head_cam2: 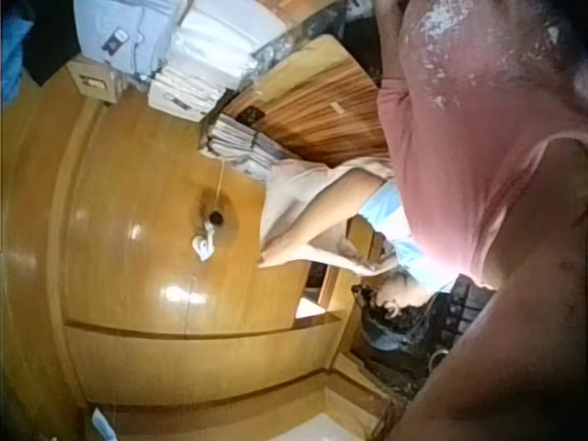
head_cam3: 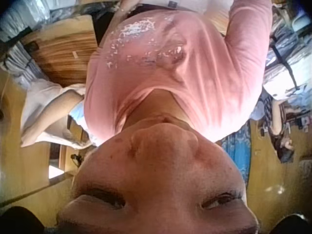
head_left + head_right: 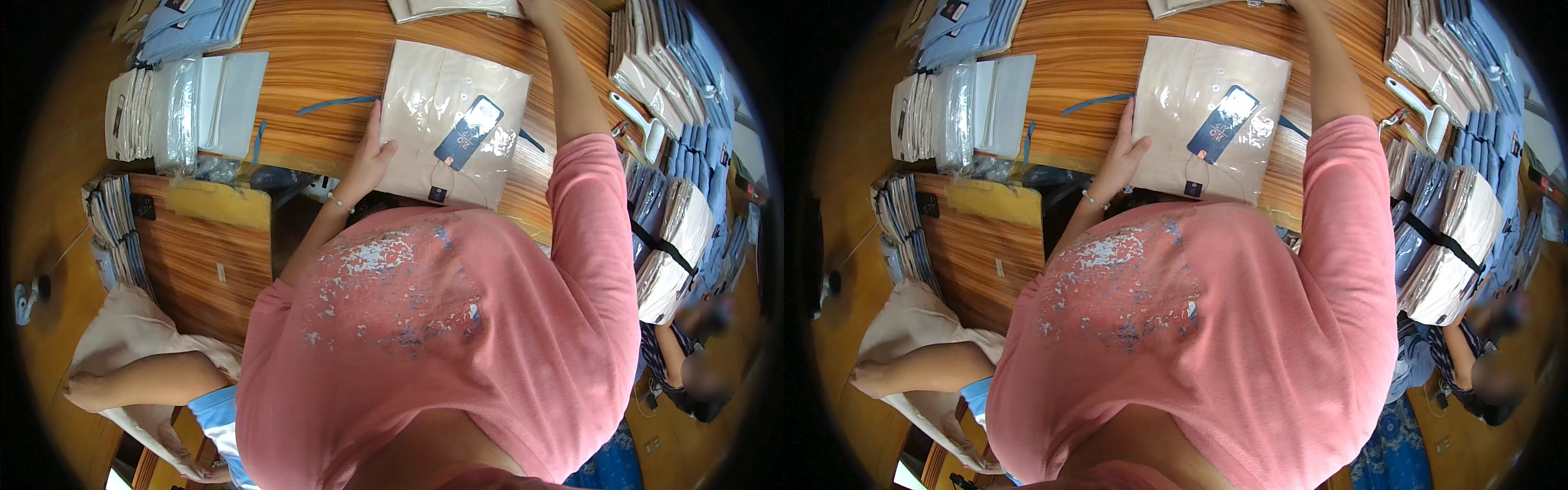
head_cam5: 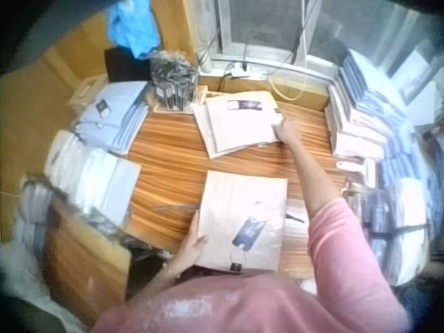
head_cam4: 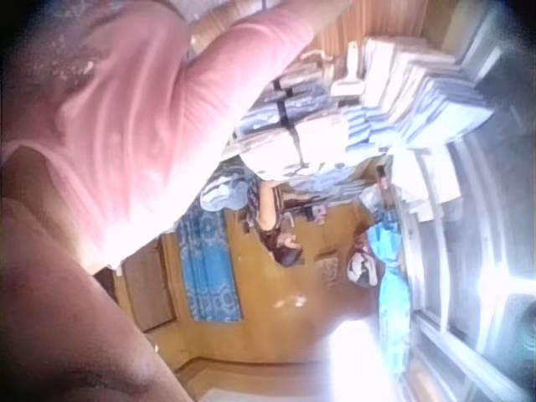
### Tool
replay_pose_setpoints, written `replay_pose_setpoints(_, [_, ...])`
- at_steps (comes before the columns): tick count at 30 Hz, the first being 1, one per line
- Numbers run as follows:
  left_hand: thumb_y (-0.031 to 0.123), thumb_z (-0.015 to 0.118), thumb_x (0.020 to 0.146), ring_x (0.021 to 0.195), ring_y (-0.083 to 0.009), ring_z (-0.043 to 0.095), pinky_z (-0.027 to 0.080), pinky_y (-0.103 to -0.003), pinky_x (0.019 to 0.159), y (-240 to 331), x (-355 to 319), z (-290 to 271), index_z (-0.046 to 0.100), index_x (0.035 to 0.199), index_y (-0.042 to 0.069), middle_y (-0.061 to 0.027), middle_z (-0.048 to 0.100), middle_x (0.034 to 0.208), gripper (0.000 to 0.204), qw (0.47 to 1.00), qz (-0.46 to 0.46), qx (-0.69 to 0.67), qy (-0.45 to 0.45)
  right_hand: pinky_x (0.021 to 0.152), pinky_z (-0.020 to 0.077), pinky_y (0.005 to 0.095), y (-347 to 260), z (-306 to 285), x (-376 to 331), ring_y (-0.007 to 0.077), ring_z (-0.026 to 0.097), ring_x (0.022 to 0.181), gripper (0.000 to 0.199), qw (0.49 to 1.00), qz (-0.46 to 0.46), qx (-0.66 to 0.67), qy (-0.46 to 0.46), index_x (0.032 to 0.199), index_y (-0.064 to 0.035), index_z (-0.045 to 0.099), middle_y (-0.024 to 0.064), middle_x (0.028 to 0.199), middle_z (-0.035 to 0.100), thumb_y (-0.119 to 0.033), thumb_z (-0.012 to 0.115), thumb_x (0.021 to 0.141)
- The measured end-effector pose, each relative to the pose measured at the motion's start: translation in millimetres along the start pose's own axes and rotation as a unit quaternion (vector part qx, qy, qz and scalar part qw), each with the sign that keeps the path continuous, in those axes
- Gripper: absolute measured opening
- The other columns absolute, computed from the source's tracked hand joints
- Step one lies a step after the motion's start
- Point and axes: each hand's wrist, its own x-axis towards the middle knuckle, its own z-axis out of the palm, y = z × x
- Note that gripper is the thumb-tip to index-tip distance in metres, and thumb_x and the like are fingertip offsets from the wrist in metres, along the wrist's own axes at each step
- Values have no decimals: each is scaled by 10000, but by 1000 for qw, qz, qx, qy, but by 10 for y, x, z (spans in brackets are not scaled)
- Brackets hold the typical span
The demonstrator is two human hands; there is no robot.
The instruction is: The person puts a folded shirt into a plastic bag, ties the bag with a blue ribbon, and then unfolds another shirt on a table to apply labels.
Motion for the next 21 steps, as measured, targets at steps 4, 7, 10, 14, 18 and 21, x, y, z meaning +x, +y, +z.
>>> replay_pose_setpoints(4, [180,575,850,1321,-355,229,192,-397,1077,366,199,-111,148,1399,-13,-258,249,1404,722,987,75,122,73,882,448,450,159,-11,64,378,539,1056,630,1000,23,7,10,1247,-36,470,241,1146,552,-403,633,761])
replay_pose_setpoints(7, [199,591,846,1296,-347,276,217,-399,1068,633,421,-197,208,1376,-14,-249,301,1371,688,987,111,101,56,871,460,432,18,-73,-83,366,551,1046,645,997,28,-39,66,1229,-30,489,242,1123,565,-422,651,743])
replay_pose_setpoints(10, [212,606,837,1276,-331,311,246,-400,1055,772,637,-151,250,1358,-9,-236,333,1351,668,987,144,67,26,830,485,416,-78,3,-293,347,585,994,651,979,76,-90,166,1204,-31,513,229,1043,605,-434,679,721])
replay_pose_setpoints(14, [235,612,841,1249,-311,363,289,-381,1035,967,784,-78,268,1348,-7,-217,380,1327,658,988,152,-27,-27,781,513,412,230,-169,-164,314,622,920,645,990,-96,97,38,1205,-10,496,195,991,633,-411,688,737])
replay_pose_setpoints(18, [218,616,846,1201,-297,428,337,-383,1005,896,1054,231,282,1341,5,-189,441,1282,634,982,92,-132,-97,710,537,407,412,-196,14,276,637,848,362,691,120,689,-182,1081,-24,569,162,947,648,-269,604,817])
replay_pose_setpoints(21, [193,574,853,1191,-275,440,333,-397,1014,950,1379,557,290,1352,34,-155,466,1269,596,930,-29,-359,-72,439,474,307,506,-118,-111,184,545,471,198,555,99,754,-338,926,-68,552,52,600,566,-252,552,852])
